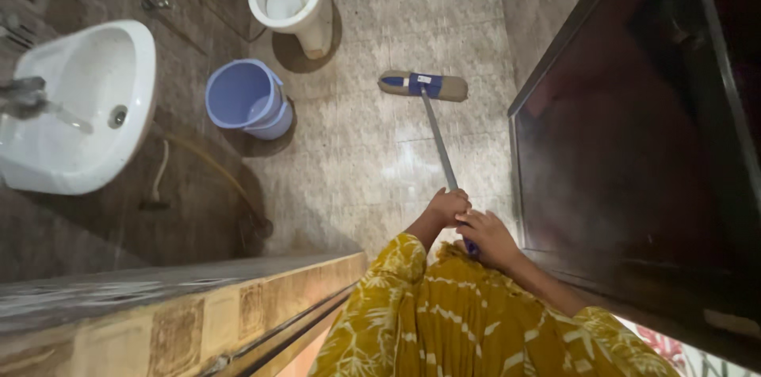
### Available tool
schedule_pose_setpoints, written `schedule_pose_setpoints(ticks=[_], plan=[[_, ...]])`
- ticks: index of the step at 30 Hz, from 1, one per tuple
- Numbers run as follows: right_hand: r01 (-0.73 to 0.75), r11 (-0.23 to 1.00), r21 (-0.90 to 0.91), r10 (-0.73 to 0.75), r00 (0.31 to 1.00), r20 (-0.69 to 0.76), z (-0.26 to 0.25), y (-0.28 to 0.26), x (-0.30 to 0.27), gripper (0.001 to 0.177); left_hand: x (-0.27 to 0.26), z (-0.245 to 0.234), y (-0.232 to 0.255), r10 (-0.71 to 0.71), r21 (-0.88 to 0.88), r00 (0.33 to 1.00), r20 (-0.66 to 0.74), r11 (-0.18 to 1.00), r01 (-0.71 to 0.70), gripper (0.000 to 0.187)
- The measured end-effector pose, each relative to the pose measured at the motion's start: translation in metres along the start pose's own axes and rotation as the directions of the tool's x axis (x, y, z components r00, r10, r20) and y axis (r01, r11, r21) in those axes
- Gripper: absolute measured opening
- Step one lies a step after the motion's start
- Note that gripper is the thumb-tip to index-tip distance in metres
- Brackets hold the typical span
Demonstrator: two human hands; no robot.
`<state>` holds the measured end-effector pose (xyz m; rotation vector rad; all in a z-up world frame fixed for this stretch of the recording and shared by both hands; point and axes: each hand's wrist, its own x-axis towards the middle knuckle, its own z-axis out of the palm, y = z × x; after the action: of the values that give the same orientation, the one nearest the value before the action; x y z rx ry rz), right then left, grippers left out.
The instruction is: The person mops a tiled floor in a bathroom using a flat mop, reaching into corners and around fixtures.
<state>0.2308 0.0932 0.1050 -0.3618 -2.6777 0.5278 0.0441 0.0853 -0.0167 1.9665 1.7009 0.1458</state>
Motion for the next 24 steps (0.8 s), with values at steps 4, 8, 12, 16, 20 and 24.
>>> schedule_pose_setpoints(ticks=[4,8,12,16,20,24], plan=[[-0.068,0.997,0.041,0.056,0.967,0.250,0.012,-0.006,-0.024,0.036,-0.021,0.006,0.018,-0.039,0.094,0.997,0.069,0.995,0.032,0.023],[-0.006,1.000,-0.005,0.007,0.931,0.364,-0.022,-0.008,-0.055,0.030,-0.031,0.010,0.063,0.037,0.232,0.997,-0.061,0.973,-0.022,0.023],[0.202,0.977,0.061,-0.207,0.975,0.082,-0.081,-0.019,-0.090,0.037,-0.047,-0.009,0.129,0.037,0.164,0.993,-0.109,0.986,-0.018,0.019],[0.295,0.928,0.229,-0.263,0.951,-0.161,-0.132,-0.036,-0.112,0.015,-0.072,-0.028,0.210,-0.154,0.039,0.985,-0.072,0.987,0.157,0.013],[0.451,0.793,0.409,-0.410,0.892,-0.189,-0.140,-0.043,-0.138,0.013,-0.110,-0.024,0.261,-0.225,-0.007,0.962,-0.157,0.974,0.226,0.019],[0.449,0.676,0.584,-0.434,0.883,-0.176,-0.102,-0.038,-0.159,0.010,-0.137,-0.017,0.274,-0.125,-0.063,0.981,-0.148,0.991,0.117,0.020]])
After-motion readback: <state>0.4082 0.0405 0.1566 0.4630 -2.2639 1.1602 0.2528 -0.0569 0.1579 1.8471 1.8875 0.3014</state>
